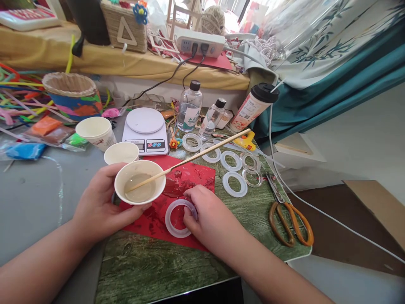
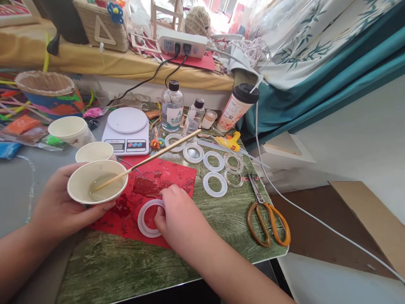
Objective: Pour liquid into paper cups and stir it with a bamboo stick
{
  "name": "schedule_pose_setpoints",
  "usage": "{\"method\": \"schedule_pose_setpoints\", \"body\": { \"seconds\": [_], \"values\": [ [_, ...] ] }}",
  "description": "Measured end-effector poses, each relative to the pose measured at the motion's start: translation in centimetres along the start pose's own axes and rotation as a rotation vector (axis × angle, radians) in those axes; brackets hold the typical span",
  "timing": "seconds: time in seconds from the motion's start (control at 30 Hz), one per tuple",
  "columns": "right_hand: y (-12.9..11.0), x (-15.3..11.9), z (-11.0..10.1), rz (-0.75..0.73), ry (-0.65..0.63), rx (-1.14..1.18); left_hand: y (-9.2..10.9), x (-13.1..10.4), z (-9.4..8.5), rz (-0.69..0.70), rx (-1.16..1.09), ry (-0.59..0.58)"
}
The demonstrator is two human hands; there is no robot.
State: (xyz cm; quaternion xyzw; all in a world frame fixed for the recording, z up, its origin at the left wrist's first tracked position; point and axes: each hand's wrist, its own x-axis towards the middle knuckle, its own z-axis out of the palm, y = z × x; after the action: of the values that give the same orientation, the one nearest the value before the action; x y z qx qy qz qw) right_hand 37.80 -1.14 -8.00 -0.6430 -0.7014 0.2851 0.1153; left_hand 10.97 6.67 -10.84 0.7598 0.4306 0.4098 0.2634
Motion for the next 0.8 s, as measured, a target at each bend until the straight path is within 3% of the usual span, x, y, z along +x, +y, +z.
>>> {"method": "schedule_pose_setpoints", "body": {
  "seconds": [0.17, 0.3, 0.43, 0.57, 0.73, 0.8],
  "values": [
    [1.1, -1.2, -1.6, -0.139, 0.239, 0.18, -0.3, -0.2, 0.0, -0.01, 0.004, -0.027],
    [1.4, -1.7, -3.1, -0.174, 0.463, 0.721, -0.8, -0.2, -0.2, 0.04, 0.02, -0.152],
    [0.6, -0.9, -3.5, -0.213, 0.447, 1.182, -0.7, 0.0, -0.5, 0.137, 0.085, -0.26],
    [-0.1, 0.3, -3.2, -0.219, 0.482, 1.232, -0.3, 0.2, -0.6, 0.175, 0.138, -0.31],
    [0.3, 0.3, -3.1, -0.427, 0.827, 1.111, 0.2, 0.5, -0.8, 0.213, 0.228, -0.341],
    [0.6, -0.1, -3.2, -0.462, 0.906, 1.107, 0.3, 0.6, -1.0, 0.241, 0.28, -0.356]
  ]
}}
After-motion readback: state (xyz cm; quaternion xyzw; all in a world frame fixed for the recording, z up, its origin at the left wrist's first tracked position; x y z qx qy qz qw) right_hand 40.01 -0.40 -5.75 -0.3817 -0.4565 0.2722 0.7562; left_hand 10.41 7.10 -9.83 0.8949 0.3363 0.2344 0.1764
